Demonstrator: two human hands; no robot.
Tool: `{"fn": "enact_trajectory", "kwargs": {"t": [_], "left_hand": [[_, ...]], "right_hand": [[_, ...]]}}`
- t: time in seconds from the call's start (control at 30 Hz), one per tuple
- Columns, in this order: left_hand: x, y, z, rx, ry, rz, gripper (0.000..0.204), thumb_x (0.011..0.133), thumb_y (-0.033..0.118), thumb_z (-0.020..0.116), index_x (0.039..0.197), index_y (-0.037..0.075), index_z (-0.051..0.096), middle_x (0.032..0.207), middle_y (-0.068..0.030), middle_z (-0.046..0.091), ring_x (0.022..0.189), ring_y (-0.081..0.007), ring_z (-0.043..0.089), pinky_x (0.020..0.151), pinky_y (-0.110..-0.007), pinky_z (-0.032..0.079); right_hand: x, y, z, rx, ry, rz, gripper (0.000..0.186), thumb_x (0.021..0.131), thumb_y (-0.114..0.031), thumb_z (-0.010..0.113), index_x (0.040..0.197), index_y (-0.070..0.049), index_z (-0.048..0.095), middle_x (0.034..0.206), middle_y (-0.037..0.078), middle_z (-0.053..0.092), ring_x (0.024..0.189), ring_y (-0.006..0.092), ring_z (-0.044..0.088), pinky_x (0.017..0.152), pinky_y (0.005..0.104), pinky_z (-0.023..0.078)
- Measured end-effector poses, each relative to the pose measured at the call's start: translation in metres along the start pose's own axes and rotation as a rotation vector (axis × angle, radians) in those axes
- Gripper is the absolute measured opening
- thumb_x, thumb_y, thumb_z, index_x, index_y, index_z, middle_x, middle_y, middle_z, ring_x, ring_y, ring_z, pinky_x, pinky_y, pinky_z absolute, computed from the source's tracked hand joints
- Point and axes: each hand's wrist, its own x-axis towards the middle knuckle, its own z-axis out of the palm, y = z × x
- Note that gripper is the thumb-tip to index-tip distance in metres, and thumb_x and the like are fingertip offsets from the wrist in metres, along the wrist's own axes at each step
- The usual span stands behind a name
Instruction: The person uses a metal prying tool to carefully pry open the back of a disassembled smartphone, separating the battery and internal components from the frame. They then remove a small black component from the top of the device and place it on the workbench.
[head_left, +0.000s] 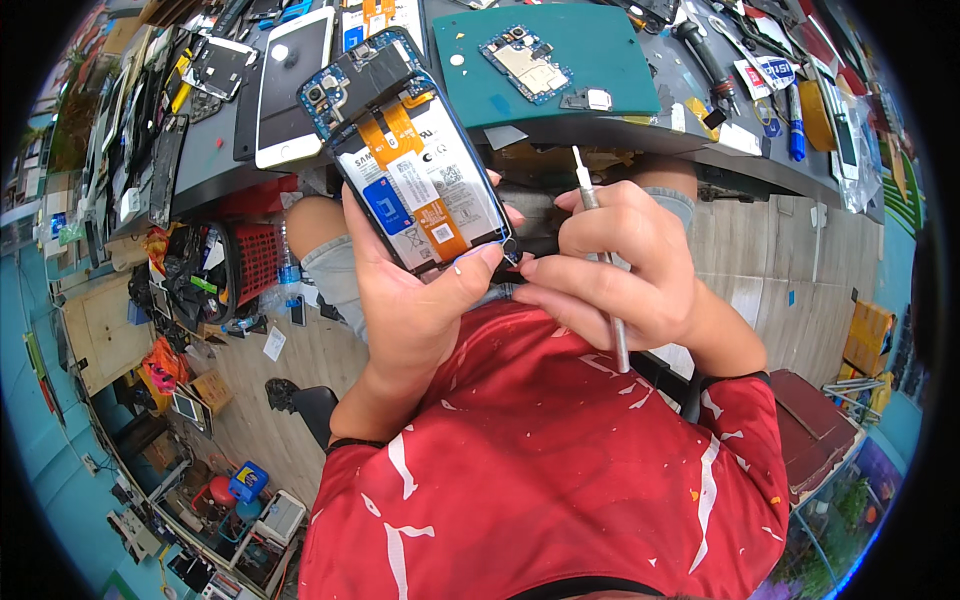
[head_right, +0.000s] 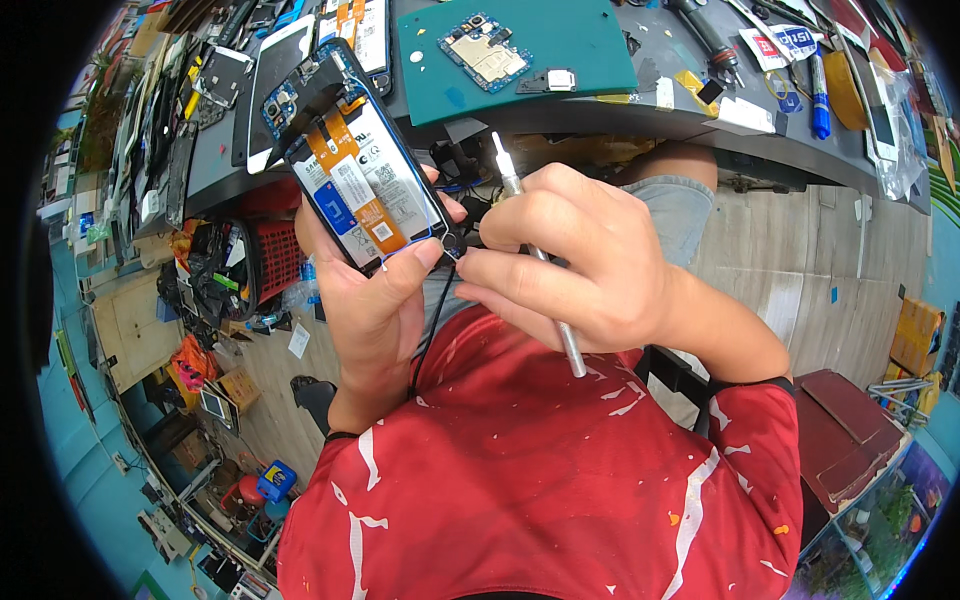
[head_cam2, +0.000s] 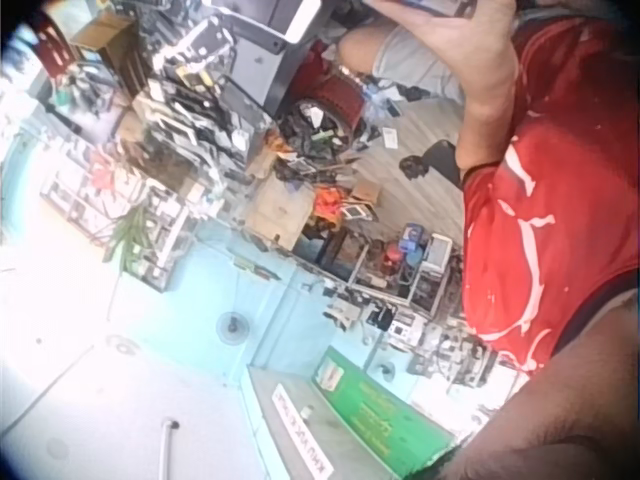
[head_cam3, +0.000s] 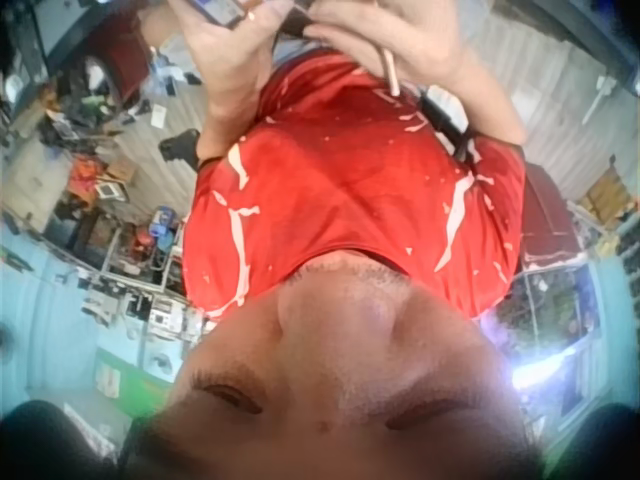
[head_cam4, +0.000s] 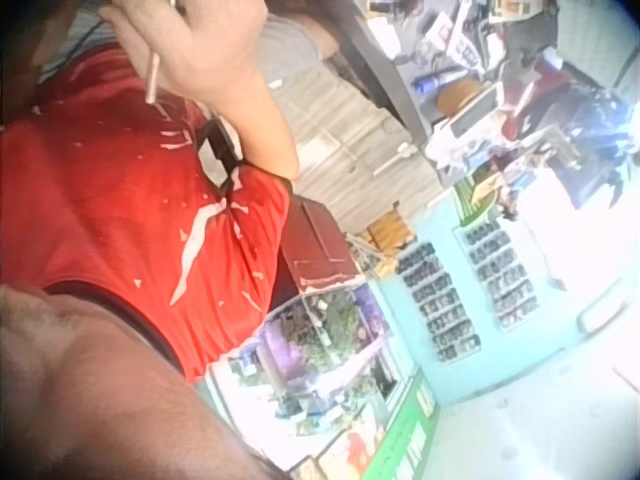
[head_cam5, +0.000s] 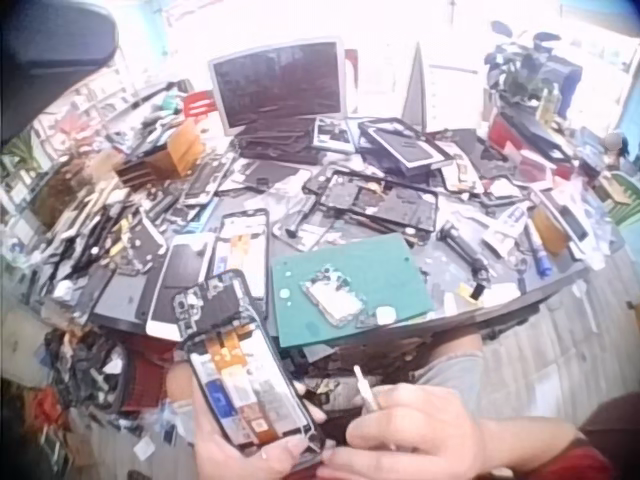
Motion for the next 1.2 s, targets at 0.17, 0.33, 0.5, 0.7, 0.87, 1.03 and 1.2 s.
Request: {"fn": "enact_trajectory", "kwargs": {"t": [0.17,0.33,0.5,0.7,0.87,1.03,1.2], "left_hand": [[0.0008,0.0013,-0.0009,-0.009,-0.014,0.012,0.078,0.087,-0.009,0.082,0.155,0.004,0.045,0.138,-0.0236,0.069,0.114,-0.0354,0.079,0.104,-0.050,0.064],[-0.0007,0.0027,0.0022,-0.006,-0.014,0.009,0.077,0.088,-0.007,0.082,0.154,0.003,0.044,0.138,-0.0247,0.069,0.114,-0.0362,0.079,0.103,-0.050,0.065],[-0.0010,0.0034,0.0037,-0.007,-0.021,0.006,0.076,0.088,-0.007,0.082,0.154,0.003,0.045,0.138,-0.0252,0.069,0.113,-0.0364,0.079,0.103,-0.050,0.065],[-0.0004,0.0034,0.0025,-0.007,-0.040,-0.017,0.079,0.089,-0.005,0.081,0.157,0.003,0.043,0.140,-0.0259,0.068,0.114,-0.0377,0.079,0.102,-0.050,0.065],[-0.0013,0.0033,0.0045,-0.033,-0.032,-0.027,0.081,0.089,-0.002,0.079,0.160,0.004,0.040,0.141,-0.0266,0.067,0.114,-0.0391,0.079,0.101,-0.050,0.066],[-0.0006,0.0043,0.0060,-0.007,-0.036,-0.027,0.081,0.089,-0.003,0.078,0.161,0.004,0.040,0.141,-0.0266,0.068,0.114,-0.0394,0.079,0.101,-0.050,0.066],[-0.0006,0.0042,0.0055,-0.011,-0.033,-0.035,0.081,0.089,-0.003,0.079,0.160,0.003,0.041,0.140,-0.0266,0.068,0.114,-0.0389,0.079,0.101,-0.050,0.065]], "right_hand": [[-0.0063,0.0027,0.0059,-0.157,0.013,-0.099,0.045,0.070,-0.017,0.101,0.113,-0.010,0.089,0.097,0.003,0.062,0.083,0.0243,0.062,0.083,0.0439,0.065],[-0.0044,0.0023,0.0025,-0.231,-0.015,-0.144,0.044,0.069,-0.018,0.099,0.111,-0.010,0.089,0.095,0.003,0.064,0.084,0.0238,0.062,0.088,0.0454,0.067],[-0.0045,0.0022,0.0001,-0.272,-0.035,-0.203,0.040,0.070,-0.019,0.097,0.108,-0.009,0.090,0.094,0.003,0.064,0.084,0.0240,0.062,0.088,0.0472,0.069],[-0.0051,0.0008,0.0025,-0.269,0.005,-0.180,0.040,0.070,-0.016,0.097,0.108,-0.008,0.089,0.095,0.003,0.064,0.083,0.0239,0.063,0.089,0.0471,0.069],[-0.0053,-0.0018,0.0060,-0.254,0.043,-0.128,0.039,0.070,-0.014,0.097,0.108,-0.008,0.089,0.095,0.003,0.064,0.083,0.0239,0.064,0.090,0.0462,0.068],[-0.0047,-0.0021,0.0069,-0.263,0.047,-0.125,0.038,0.070,-0.013,0.097,0.107,-0.008,0.089,0.095,0.003,0.063,0.082,0.0232,0.063,0.090,0.0462,0.068],[-0.0045,-0.0022,0.0057,-0.262,0.044,-0.118,0.039,0.070,-0.012,0.097,0.107,-0.008,0.089,0.095,0.003,0.063,0.082,0.0231,0.063,0.090,0.0463,0.069]]}}
